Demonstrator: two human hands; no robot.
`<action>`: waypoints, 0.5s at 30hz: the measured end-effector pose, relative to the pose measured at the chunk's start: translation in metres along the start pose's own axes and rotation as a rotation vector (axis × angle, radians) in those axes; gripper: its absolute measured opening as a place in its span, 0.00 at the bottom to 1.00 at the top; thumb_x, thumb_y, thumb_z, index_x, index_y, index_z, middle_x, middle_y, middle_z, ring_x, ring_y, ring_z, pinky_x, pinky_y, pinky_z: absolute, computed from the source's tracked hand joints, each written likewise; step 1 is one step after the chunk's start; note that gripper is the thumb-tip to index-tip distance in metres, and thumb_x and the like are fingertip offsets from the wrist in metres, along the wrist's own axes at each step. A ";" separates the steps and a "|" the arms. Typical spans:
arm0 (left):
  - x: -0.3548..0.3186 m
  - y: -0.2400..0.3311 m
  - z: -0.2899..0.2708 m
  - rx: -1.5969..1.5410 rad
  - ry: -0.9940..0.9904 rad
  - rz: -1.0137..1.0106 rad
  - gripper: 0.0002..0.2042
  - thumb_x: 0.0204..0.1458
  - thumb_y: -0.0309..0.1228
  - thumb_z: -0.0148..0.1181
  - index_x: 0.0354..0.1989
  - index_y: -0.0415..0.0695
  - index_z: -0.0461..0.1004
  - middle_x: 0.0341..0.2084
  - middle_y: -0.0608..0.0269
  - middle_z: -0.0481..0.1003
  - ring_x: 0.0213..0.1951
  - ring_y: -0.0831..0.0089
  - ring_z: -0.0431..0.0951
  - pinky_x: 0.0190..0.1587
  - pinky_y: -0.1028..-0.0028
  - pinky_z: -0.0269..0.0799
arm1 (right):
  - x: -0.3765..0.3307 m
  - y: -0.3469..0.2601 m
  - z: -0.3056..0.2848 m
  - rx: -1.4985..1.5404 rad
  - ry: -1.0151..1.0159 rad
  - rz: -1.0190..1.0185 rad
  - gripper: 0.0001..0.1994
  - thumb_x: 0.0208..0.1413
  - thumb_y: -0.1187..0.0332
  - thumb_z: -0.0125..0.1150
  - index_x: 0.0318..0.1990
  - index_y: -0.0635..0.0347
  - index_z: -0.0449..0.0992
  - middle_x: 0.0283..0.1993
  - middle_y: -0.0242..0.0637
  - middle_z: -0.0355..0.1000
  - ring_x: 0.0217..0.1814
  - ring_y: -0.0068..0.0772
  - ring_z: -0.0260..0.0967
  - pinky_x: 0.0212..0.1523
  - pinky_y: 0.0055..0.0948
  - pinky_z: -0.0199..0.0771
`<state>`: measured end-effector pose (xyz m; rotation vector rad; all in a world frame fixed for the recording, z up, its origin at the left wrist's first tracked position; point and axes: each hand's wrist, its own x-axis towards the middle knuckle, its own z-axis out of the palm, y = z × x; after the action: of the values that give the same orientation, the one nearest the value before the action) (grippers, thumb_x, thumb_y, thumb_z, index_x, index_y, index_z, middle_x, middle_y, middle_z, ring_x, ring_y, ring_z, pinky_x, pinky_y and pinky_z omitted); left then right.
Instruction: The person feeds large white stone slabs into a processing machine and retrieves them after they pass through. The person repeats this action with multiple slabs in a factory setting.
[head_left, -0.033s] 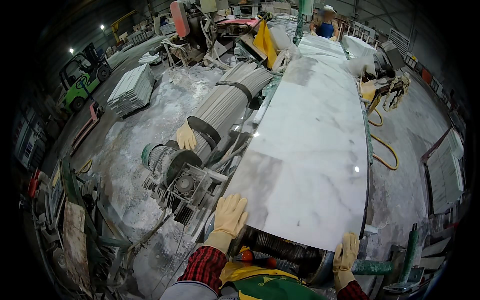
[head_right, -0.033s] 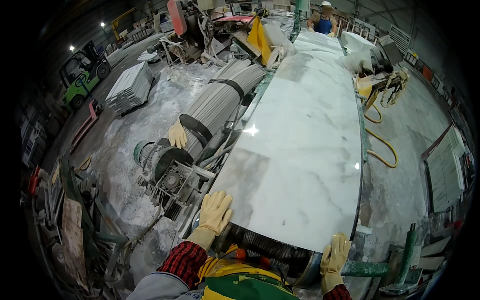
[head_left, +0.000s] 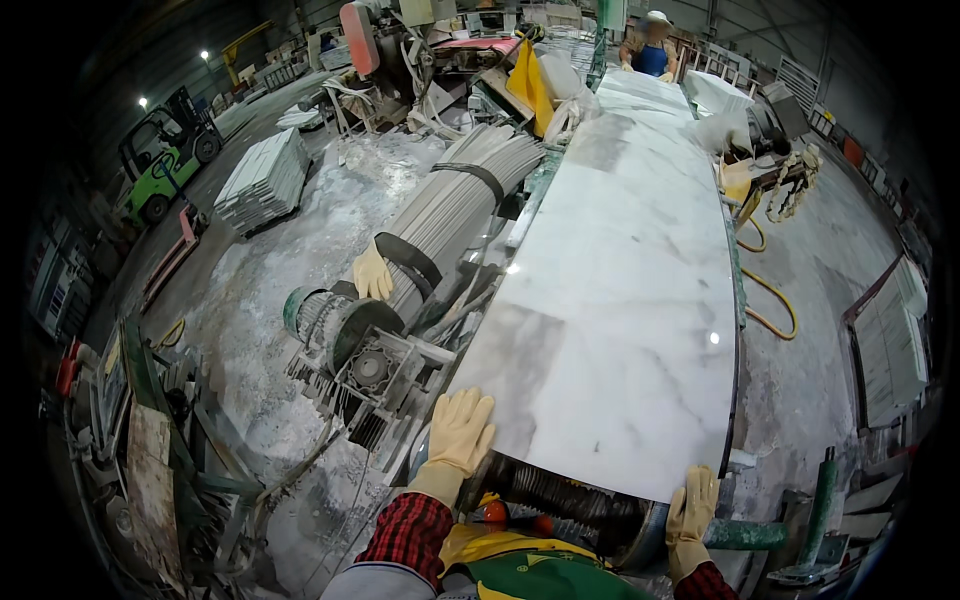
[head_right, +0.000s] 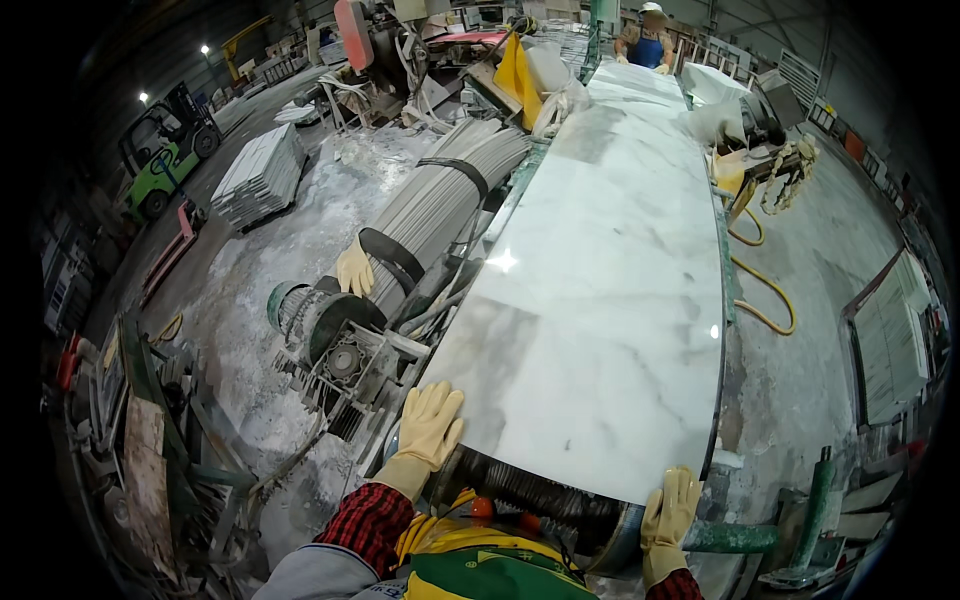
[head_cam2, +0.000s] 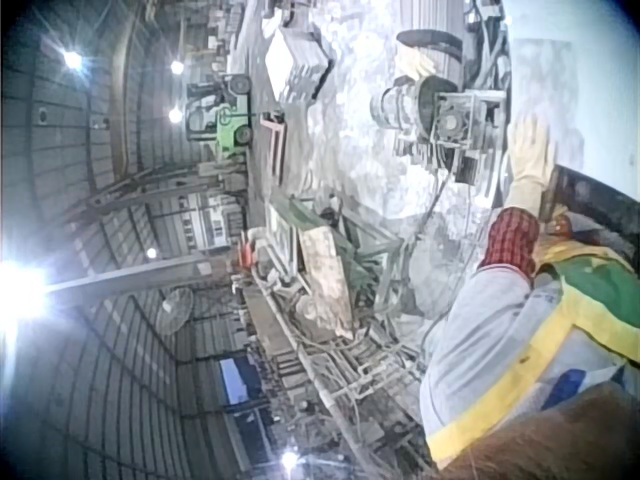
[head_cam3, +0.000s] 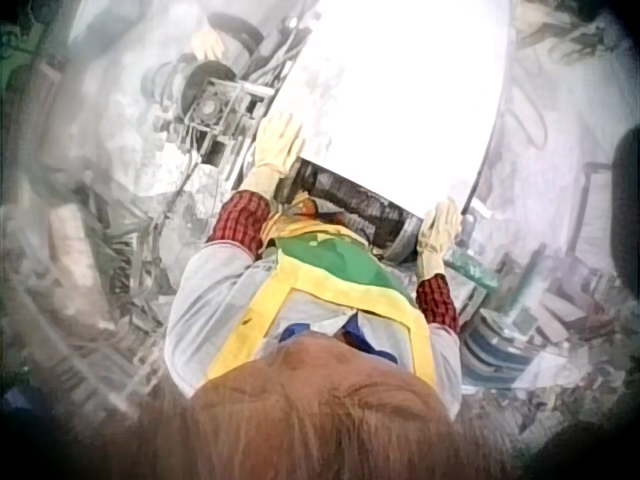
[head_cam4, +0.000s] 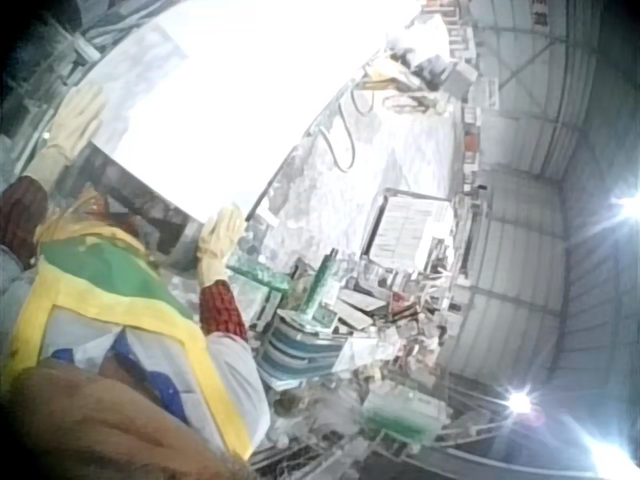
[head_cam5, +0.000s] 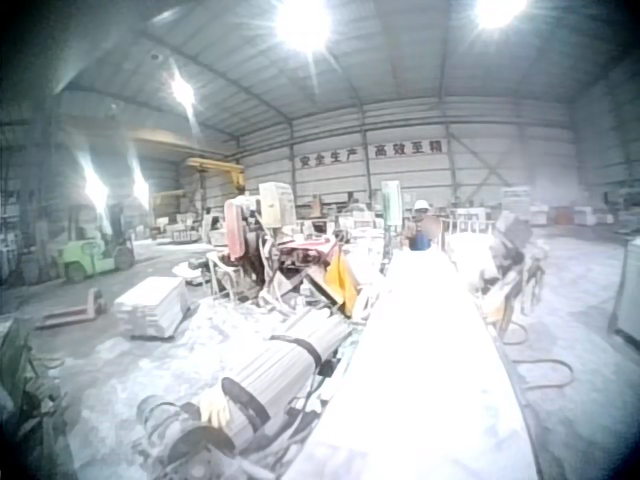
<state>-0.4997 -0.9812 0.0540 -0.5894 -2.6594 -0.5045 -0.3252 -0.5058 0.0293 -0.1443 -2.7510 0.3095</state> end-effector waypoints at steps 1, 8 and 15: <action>-0.001 0.000 0.000 0.001 -0.002 -0.001 0.25 0.60 0.39 0.66 0.66 0.47 0.73 0.66 0.48 0.71 0.67 0.45 0.69 0.71 0.44 0.59 | 0.001 -0.002 -0.001 0.015 -0.003 0.006 0.22 0.66 0.67 0.58 0.64 0.68 0.76 0.70 0.62 0.70 0.72 0.72 0.64 0.74 0.64 0.62; -0.006 -0.003 0.004 0.018 0.008 -0.001 0.25 0.60 0.39 0.65 0.66 0.47 0.73 0.66 0.47 0.71 0.67 0.44 0.70 0.71 0.43 0.59 | 0.000 -0.005 -0.003 0.017 0.025 -0.017 0.22 0.64 0.69 0.59 0.63 0.68 0.76 0.67 0.62 0.71 0.70 0.72 0.65 0.73 0.64 0.63; -0.006 0.000 -0.002 0.004 -0.018 -0.005 0.25 0.61 0.38 0.65 0.66 0.46 0.73 0.66 0.47 0.71 0.67 0.43 0.69 0.71 0.44 0.59 | -0.001 -0.007 -0.004 0.034 0.026 -0.021 0.22 0.63 0.70 0.58 0.63 0.69 0.76 0.66 0.61 0.71 0.69 0.72 0.66 0.72 0.64 0.64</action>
<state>-0.4942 -0.9840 0.0538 -0.5884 -2.6790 -0.4975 -0.3234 -0.5115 0.0345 -0.1090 -2.7184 0.3461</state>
